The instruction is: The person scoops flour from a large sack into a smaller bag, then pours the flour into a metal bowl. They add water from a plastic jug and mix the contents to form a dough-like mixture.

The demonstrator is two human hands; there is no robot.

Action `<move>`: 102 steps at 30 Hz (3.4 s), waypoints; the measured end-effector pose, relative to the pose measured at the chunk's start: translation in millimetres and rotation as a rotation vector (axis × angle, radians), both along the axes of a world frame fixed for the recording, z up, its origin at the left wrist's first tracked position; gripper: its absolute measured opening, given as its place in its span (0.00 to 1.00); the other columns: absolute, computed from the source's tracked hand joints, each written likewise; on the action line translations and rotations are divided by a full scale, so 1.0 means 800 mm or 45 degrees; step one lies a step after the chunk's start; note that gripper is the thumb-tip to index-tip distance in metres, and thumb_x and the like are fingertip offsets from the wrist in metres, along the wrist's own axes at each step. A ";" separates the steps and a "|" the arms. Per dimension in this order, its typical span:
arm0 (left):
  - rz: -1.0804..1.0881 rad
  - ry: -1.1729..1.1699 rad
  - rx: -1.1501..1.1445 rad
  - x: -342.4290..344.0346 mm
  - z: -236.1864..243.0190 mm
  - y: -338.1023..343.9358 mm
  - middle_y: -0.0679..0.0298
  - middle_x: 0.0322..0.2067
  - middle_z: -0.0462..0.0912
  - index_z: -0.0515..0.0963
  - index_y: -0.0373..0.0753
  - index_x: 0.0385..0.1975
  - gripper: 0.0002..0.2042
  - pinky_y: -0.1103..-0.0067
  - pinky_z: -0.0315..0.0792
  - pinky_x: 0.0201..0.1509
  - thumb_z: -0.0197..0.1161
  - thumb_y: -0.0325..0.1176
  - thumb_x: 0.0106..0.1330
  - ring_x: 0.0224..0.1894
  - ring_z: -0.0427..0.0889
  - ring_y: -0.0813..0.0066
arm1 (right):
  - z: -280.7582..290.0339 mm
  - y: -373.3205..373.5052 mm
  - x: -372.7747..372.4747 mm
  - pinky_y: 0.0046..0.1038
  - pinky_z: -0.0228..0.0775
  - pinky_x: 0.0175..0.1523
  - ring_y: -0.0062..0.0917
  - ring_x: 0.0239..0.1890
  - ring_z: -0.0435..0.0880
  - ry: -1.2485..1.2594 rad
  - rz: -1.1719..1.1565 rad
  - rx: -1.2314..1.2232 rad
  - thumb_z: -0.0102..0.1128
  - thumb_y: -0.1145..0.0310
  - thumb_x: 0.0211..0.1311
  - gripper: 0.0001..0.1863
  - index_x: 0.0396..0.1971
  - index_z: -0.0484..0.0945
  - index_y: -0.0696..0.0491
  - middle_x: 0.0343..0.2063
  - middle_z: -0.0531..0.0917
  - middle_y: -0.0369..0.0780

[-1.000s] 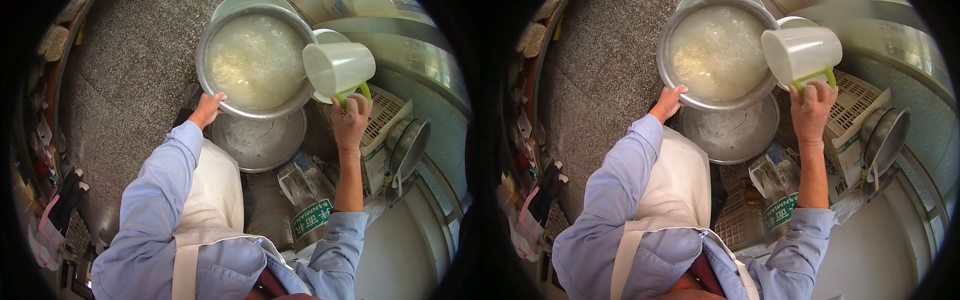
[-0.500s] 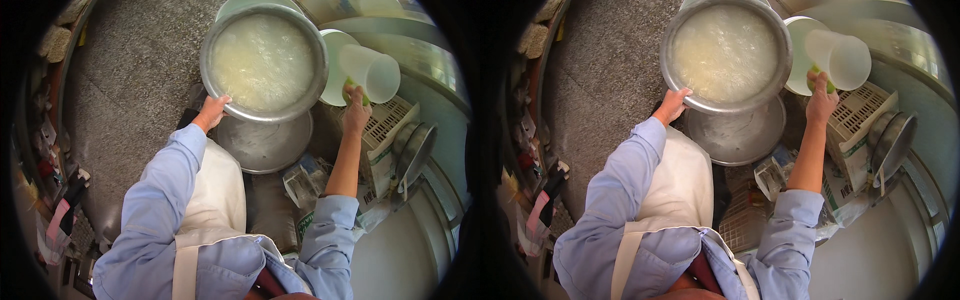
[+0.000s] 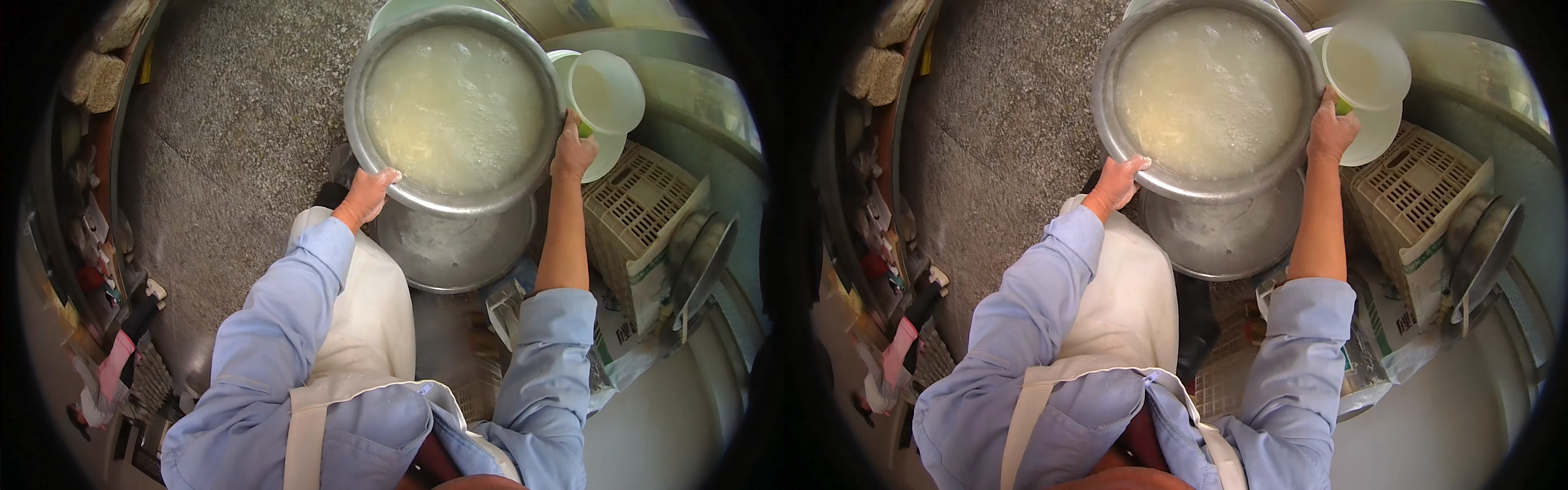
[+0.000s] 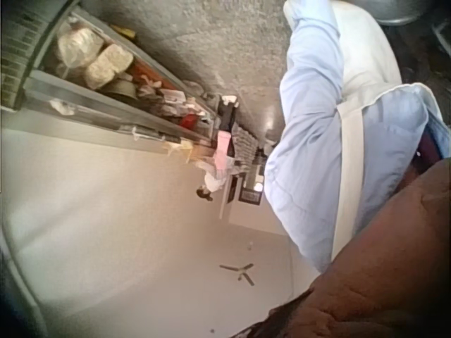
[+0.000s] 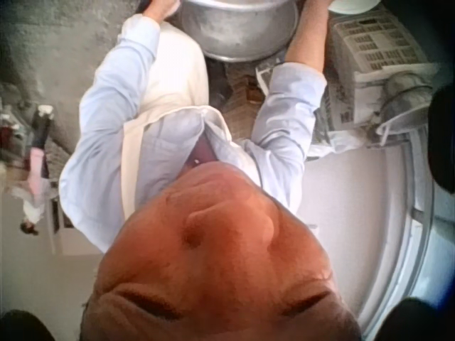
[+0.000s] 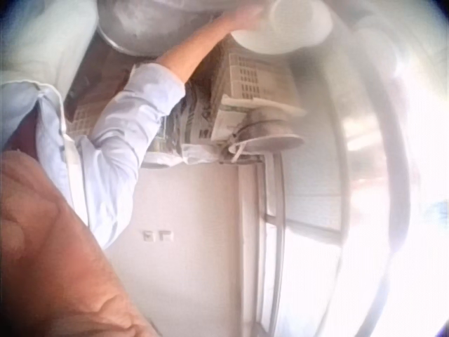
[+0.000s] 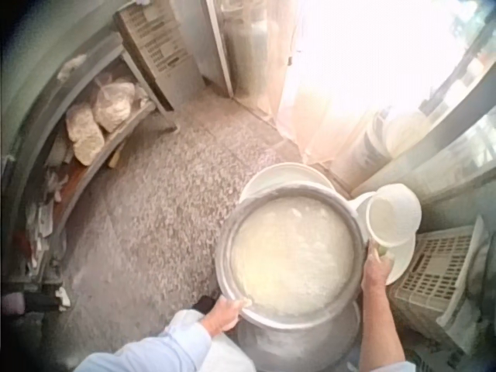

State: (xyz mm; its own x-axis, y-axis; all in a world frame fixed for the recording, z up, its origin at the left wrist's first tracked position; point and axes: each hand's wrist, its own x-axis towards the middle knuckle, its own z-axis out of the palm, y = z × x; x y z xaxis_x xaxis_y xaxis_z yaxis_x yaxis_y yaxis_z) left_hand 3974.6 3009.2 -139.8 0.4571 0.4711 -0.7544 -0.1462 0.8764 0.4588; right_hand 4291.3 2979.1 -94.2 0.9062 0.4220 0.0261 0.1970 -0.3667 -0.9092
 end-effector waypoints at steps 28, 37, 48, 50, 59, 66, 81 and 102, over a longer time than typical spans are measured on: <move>-0.726 0.363 0.345 -0.229 0.351 0.056 0.63 0.28 0.76 0.67 0.32 0.40 0.15 0.79 0.70 0.38 0.56 0.19 0.50 0.32 0.75 0.76 | 0.344 -0.149 -0.291 0.22 0.64 0.34 0.20 0.24 0.74 0.017 -0.596 -0.030 0.54 0.71 0.55 0.10 0.20 0.77 0.61 0.20 0.79 0.36; -1.116 0.081 0.604 -0.215 0.435 0.049 0.64 0.33 0.73 0.65 0.34 0.43 0.19 0.80 0.69 0.40 0.57 0.21 0.49 0.35 0.73 0.76 | 0.413 -0.279 -0.416 0.24 0.66 0.28 0.25 0.20 0.76 -0.117 -1.058 0.116 0.56 0.72 0.54 0.06 0.23 0.77 0.59 0.18 0.78 0.39; -1.768 -0.135 0.682 -0.197 0.468 -0.133 0.63 0.33 0.73 0.65 0.36 0.41 0.16 0.75 0.70 0.41 0.54 0.22 0.50 0.37 0.73 0.73 | 0.488 -0.517 -0.587 0.22 0.66 0.26 0.19 0.19 0.76 -0.163 -1.740 0.253 0.54 0.69 0.56 0.10 0.22 0.77 0.59 0.16 0.79 0.37; -1.910 -0.157 0.766 -0.186 0.482 -0.194 0.63 0.33 0.73 0.65 0.36 0.42 0.16 0.75 0.70 0.41 0.54 0.22 0.50 0.37 0.73 0.73 | 0.494 -0.573 -0.616 0.22 0.67 0.27 0.21 0.19 0.77 -0.204 -1.861 0.245 0.54 0.69 0.56 0.10 0.22 0.77 0.60 0.15 0.78 0.37; -2.624 -1.275 2.292 -0.117 0.521 -0.407 0.60 0.32 0.77 0.74 0.37 0.30 0.16 0.70 0.67 0.45 0.56 0.17 0.38 0.39 0.73 0.58 | 0.516 -0.750 -0.720 0.23 0.67 0.32 0.20 0.24 0.76 -0.157 -2.305 0.446 0.55 0.65 0.56 0.13 0.24 0.76 0.62 0.19 0.79 0.38; -2.669 -0.404 0.556 -0.076 0.547 -0.593 0.64 0.31 0.76 0.72 0.34 0.35 0.10 0.78 0.69 0.39 0.55 0.23 0.50 0.34 0.75 0.75 | 0.536 -0.838 -0.751 0.25 0.64 0.32 0.20 0.24 0.75 -0.181 -2.653 0.236 0.54 0.57 0.57 0.20 0.21 0.76 0.62 0.17 0.78 0.38; -3.239 -0.433 0.475 0.131 0.521 -0.830 0.62 0.34 0.74 0.67 0.32 0.44 0.19 0.76 0.69 0.40 0.56 0.25 0.50 0.36 0.74 0.73 | 0.468 -0.922 -0.652 0.22 0.64 0.35 0.19 0.27 0.74 -0.125 -2.921 0.417 0.51 0.63 0.60 0.15 0.28 0.75 0.63 0.23 0.78 0.36; -3.537 -0.544 0.578 0.278 0.432 -0.993 0.60 0.35 0.74 0.64 0.30 0.47 0.22 0.76 0.66 0.43 0.56 0.27 0.49 0.36 0.72 0.73 | 0.420 -1.003 -0.528 0.18 0.62 0.30 0.14 0.24 0.70 -0.005 -3.113 0.569 0.52 0.66 0.59 0.12 0.23 0.75 0.59 0.22 0.75 0.32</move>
State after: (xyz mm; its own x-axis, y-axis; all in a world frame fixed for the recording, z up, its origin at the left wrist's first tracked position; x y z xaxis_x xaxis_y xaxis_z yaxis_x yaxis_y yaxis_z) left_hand 4197.3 2214.8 205.7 -0.0405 -0.7623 -0.6460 0.1804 -0.6415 0.7456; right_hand 3868.5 2176.6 241.9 -0.4210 -0.8814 -0.2144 -0.0754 0.2695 -0.9600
